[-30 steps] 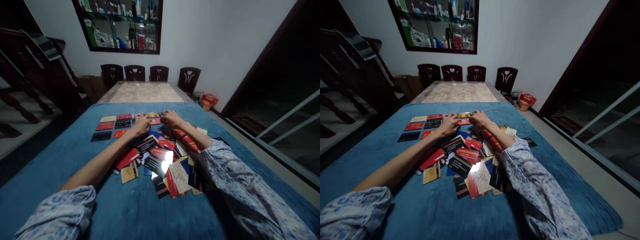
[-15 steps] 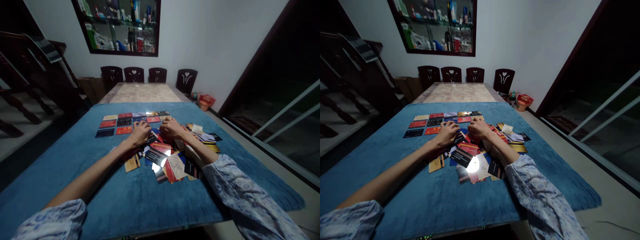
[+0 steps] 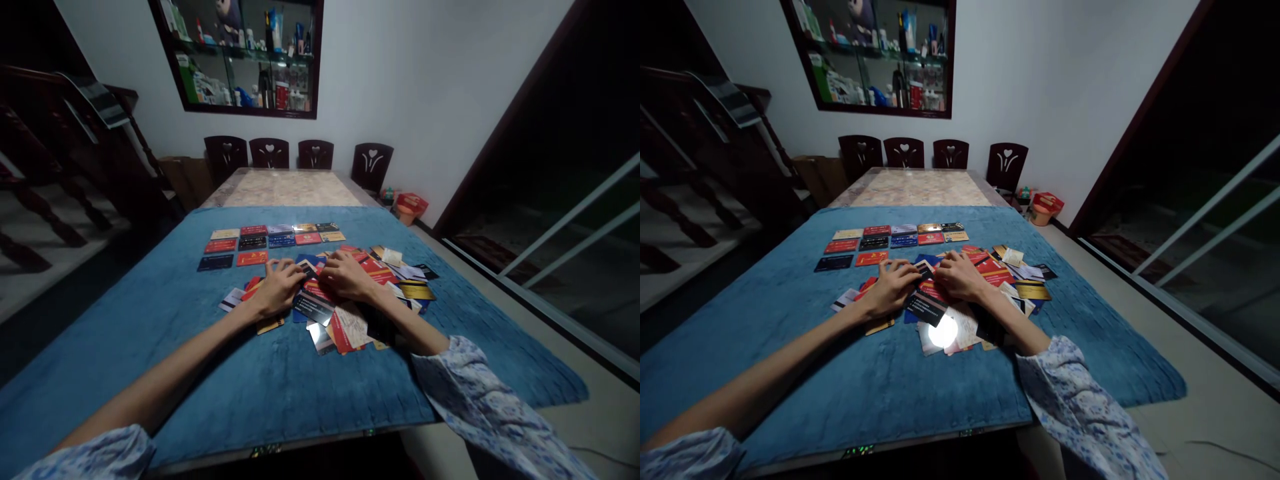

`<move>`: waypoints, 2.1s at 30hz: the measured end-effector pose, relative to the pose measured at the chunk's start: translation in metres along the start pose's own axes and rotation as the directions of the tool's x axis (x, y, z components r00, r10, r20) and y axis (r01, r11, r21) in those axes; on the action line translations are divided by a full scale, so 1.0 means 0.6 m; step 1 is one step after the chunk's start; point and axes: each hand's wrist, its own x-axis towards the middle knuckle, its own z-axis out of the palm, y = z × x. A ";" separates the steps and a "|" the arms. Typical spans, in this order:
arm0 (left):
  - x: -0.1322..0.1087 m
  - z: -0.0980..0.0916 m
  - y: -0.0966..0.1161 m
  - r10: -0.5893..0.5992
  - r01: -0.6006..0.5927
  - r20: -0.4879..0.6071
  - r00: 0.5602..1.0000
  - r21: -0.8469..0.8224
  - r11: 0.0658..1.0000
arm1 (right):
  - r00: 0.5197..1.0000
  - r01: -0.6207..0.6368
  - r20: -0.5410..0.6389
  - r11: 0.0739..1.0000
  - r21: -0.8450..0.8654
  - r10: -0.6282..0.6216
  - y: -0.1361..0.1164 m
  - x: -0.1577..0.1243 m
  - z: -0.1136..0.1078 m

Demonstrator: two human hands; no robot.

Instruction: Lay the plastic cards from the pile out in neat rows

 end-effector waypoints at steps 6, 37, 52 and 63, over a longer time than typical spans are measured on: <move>-0.023 -0.018 0.023 -0.005 0.006 0.012 1.000 -0.070 0.998 | 0.996 0.088 -0.036 0.992 0.091 -0.085 -0.012 -0.010 0.007; -0.033 -0.036 0.036 0.304 -0.306 0.075 0.950 0.009 0.952 | 0.976 0.217 -0.074 0.959 0.183 -0.207 -0.042 -0.025 -0.020; -0.034 -0.024 0.023 0.262 -0.261 -0.084 0.961 0.016 0.965 | 0.975 0.218 -0.102 0.924 0.314 -0.196 -0.039 -0.032 -0.020; -0.038 -0.021 0.016 0.061 -0.075 -0.126 0.990 -0.107 0.991 | 0.990 0.075 -0.139 0.961 0.266 -0.039 -0.022 -0.030 0.015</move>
